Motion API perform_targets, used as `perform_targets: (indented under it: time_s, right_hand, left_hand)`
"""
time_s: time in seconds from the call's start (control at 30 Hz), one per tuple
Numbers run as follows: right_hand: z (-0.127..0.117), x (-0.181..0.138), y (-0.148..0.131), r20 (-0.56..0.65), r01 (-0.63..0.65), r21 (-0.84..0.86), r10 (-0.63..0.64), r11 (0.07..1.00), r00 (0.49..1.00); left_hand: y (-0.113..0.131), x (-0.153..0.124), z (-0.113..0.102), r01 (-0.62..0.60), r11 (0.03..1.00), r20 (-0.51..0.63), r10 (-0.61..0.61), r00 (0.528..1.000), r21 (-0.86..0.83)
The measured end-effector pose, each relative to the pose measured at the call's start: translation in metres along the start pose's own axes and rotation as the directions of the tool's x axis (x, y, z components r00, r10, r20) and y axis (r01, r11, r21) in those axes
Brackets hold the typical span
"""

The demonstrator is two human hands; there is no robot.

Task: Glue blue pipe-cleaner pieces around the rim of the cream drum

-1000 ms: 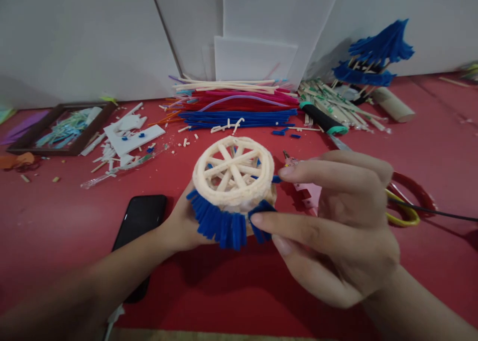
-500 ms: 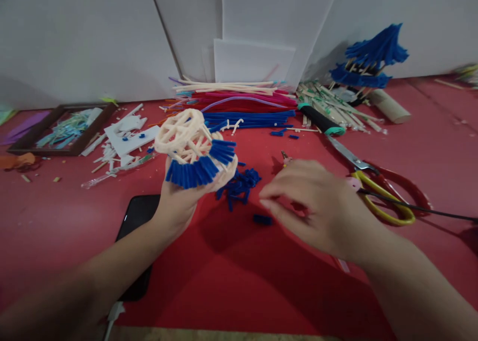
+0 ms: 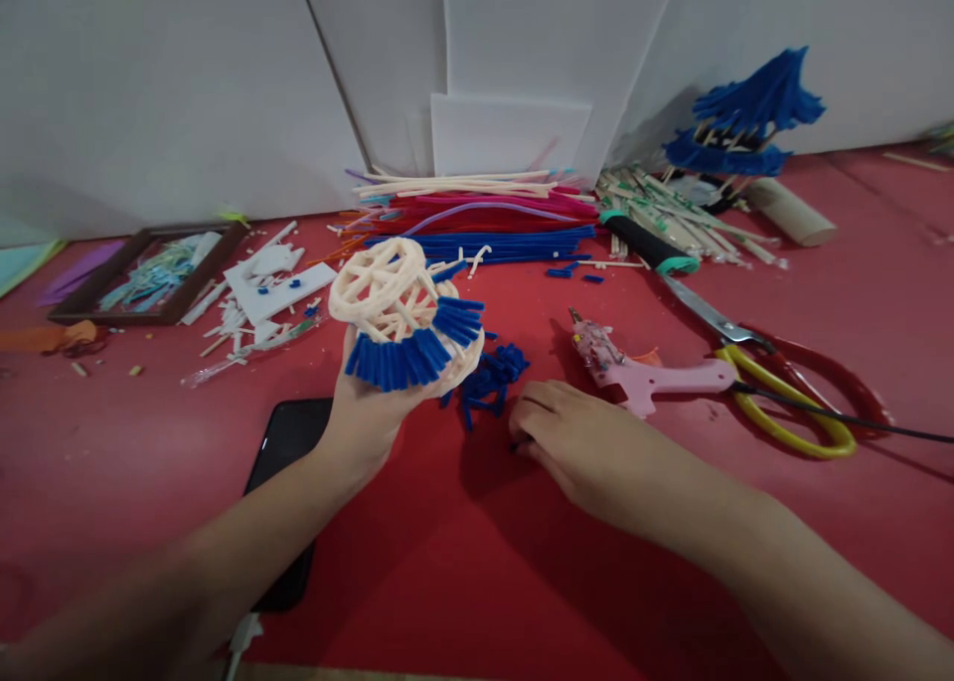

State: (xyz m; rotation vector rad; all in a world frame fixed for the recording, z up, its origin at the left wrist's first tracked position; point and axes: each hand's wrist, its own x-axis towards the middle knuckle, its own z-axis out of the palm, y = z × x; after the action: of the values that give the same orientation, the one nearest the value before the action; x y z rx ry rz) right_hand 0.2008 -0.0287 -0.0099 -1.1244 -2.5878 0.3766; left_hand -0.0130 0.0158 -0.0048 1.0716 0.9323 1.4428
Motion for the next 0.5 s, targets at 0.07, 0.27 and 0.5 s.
perform_targets:
  time_s: [0.07,0.27,0.5]
  right_hand:
    - [0.000,-0.001,-0.002,-0.017,0.003,-0.003,-0.003,1.000,1.000]
    - [-0.008,0.013,-0.008,-0.234,0.011,-0.190,-0.056,0.982,0.971]
    - [0.014,0.034,-0.014,-0.265,-0.031,-0.271,-0.043,0.962,0.963]
  left_hand:
    - [-0.001,0.001,0.000,-0.002,1.000,0.003,0.002,1.000,0.002]
    - [-0.002,-0.001,0.003,0.010,0.999,0.007,-0.010,1.000,0.036]
    - [-0.004,-0.007,0.000,0.003,1.000,0.076,-0.004,0.997,0.009]
